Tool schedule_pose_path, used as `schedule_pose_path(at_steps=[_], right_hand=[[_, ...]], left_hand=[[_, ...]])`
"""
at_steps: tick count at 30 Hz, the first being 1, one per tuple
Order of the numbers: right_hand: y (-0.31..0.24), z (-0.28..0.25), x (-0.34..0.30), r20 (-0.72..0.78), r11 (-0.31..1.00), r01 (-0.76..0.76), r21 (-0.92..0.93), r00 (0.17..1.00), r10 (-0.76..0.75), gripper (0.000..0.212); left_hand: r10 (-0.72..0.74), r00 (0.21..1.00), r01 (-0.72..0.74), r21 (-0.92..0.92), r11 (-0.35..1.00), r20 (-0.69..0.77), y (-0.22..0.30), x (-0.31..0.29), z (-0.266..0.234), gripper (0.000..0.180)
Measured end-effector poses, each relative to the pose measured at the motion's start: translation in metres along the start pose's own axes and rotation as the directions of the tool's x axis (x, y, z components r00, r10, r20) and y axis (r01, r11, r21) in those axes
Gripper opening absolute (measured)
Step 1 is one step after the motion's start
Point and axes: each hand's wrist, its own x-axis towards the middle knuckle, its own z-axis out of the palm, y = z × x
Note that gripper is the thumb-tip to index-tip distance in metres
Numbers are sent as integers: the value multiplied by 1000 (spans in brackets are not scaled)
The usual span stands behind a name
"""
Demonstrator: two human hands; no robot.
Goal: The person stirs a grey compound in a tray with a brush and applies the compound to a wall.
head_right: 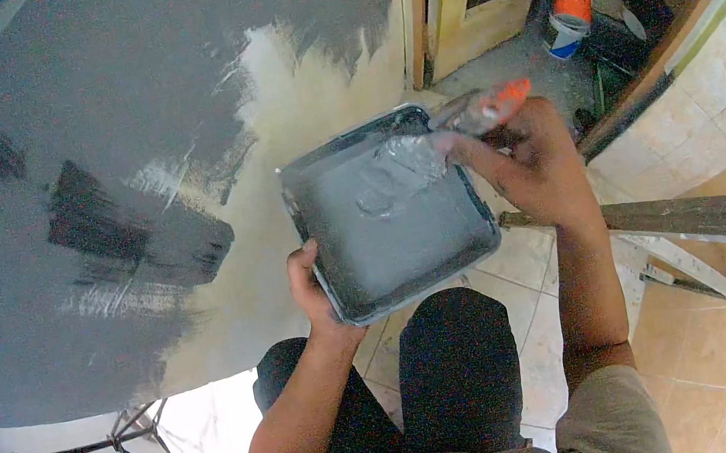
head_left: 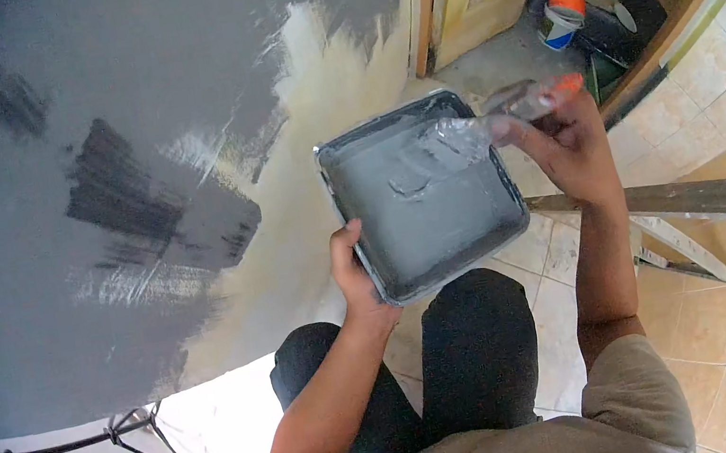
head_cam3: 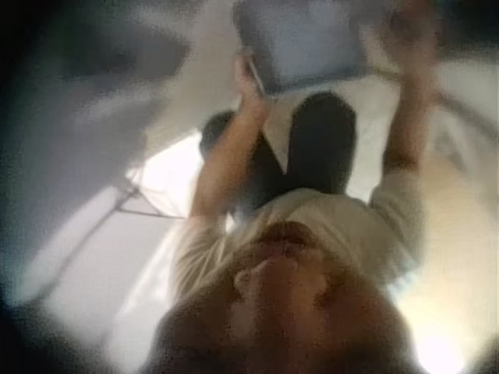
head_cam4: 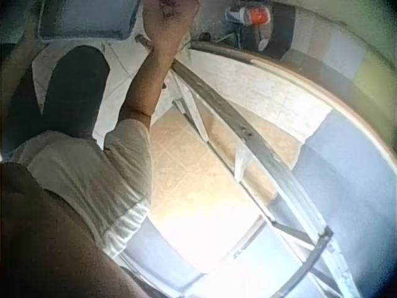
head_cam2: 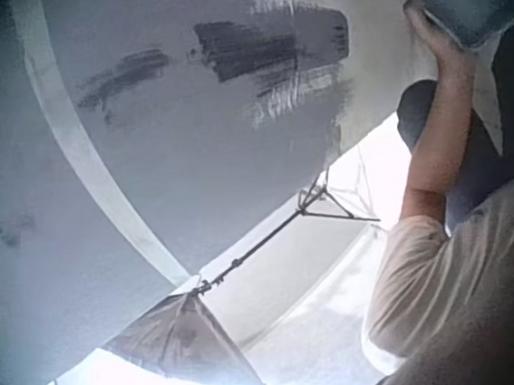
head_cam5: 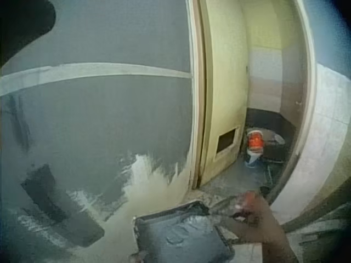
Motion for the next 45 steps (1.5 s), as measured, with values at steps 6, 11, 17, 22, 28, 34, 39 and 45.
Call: schedule_pose_path(at_steps=[6, 11, 17, 22, 28, 34, 39, 45], right_hand=[[-14, 1, 22, 198, 957, -251, -147, 940, 278, 14], [-9, 12, 14, 276, 982, 157, -103, 953, -123, 16], [-23, 30, 2, 586, 961, 165, -221, 811, -4, 21], [-28, 24, 7, 561, 954, 110, -278, 825, 68, 23], [-30, 16, 12, 466, 976, 73, -204, 884, 31, 14], [-28, 24, 4, 16, 944, -261, -199, 963, 270, 14], [-22, 24, 0, 163, 975, 88, -204, 985, -55, 15], [-48, 40, -23, 519, 843, 176, -509, 843, 137, 20]], left_hand=[[29, 998, -28, 14, 999, -50, -6, -2, -16, 54], [44, 999, -44, 7, 999, -5, -2, -2, -1, 54], [-52, 998, 53, -38, 998, 48, 1, -3, -10, 58], [-21, 999, 21, -7, 1000, 26, 1, 0, -7, 58], [11, 1000, -11, 15, 1000, 18, 7, 1, -10, 57], [9, 1000, -9, -11, 1000, -10, 7, 4, -14, 55], [5, 1000, -5, -9, 1000, -6, 7, 4, -10, 54], [98, 995, -98, 48, 994, 2, 7, 10, -16, 52]])
